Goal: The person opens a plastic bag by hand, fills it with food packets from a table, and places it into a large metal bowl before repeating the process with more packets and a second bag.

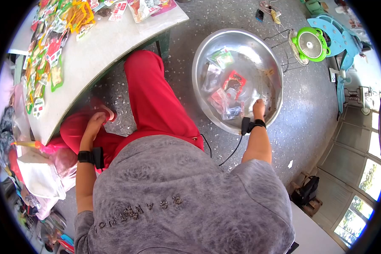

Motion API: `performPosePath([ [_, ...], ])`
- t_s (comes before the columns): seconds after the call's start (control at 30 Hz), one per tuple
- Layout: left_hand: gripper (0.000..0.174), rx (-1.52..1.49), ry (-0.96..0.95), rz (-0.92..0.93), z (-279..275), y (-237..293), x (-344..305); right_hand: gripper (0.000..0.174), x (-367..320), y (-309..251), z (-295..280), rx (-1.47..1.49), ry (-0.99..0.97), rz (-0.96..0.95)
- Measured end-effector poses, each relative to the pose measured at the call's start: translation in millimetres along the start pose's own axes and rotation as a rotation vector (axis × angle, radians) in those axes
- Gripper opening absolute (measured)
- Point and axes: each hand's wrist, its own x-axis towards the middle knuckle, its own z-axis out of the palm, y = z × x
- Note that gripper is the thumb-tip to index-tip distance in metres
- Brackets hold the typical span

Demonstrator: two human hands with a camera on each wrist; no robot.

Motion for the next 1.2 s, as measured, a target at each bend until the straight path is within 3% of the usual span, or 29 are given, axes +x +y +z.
performPosePath([
  [0.17, 0.024, -0.002, 0.048, 0.004, -1, -2, -1, 0.018, -28, -33, 96, 0.026, -0.233, -0.249],
  [0.23, 0.022, -0.018, 0.103, 0.008, 0, -2, -5, 0.019, -39, -66, 124, 0.196, -0.367, -0.171],
  [0.3, 0.021, -0.067, 0.063, 0.03, 0, 0, -7, 0.019, -41, -90, 132, 0.127, -0.449, -0.506],
  [0.37, 0.02, -0.079, 0.046, 0.066, -1, 1, -11, 0.022, -40, -137, 110, 0.049, -0.569, -0.622],
  [0.43, 0.018, -0.054, 0.066, 0.111, -4, -3, -9, 0.022, -36, -169, 97, 0.3, -0.491, -0.667],
  [0.5, 0.016, -0.159, 0.103, 0.223, -4, -9, -11, 0.021, -47, -232, 48, 0.589, -0.562, -0.355],
  [0.57, 0.015, -0.179, 0.174, 0.308, -8, -12, -11, 0.02, -41, -269, 30, 0.619, -0.601, -0.376],
  [0.63, 0.016, -0.331, 0.102, 0.381, -20, -38, 6, 0.019, -56, -320, -8, 0.73, -0.628, -0.413],
  [0.77, 0.017, -0.369, 0.38, 0.424, -36, 13, -54, 0.022, -89, -388, -47, 0.81, -0.504, -0.744],
  [0.87, 0.016, -0.2, 0.529, 0.491, -68, 27, -98, 0.024, -116, -415, -46, 0.864, -0.547, -0.776],
  [0.9, 0.016, -0.144, 0.574, 0.523, -80, 25, -110, 0.023, -122, -421, -38, 0.86, -0.397, -0.973],
  [0.97, 0.015, -0.309, 0.639, 0.518, -107, 11, -130, 0.022, -136, -435, -51, 0.579, -0.208, -1.216],
  [1.03, 0.015, -0.218, 0.926, 0.418, -133, -5, -154, 0.021, -145, -439, -50, 0.547, -0.146, -1.232],
  [1.07, 0.014, 0.061, 1.2, 0.381, -151, -19, -161, 0.02, -147, -441, -48, 0.532, -0.115, -1.238],
  [1.1, 0.013, 0.149, 1.388, 0.422, -170, -36, -168, 0.02, -148, -442, -47, 0.532, -0.103, -1.245],
  [1.2, 0.022, 0.308, 1.587, 0.067, -222, -68, -206, 0.018, -150, -445, -45, 0.534, -0.08, -1.251],
])
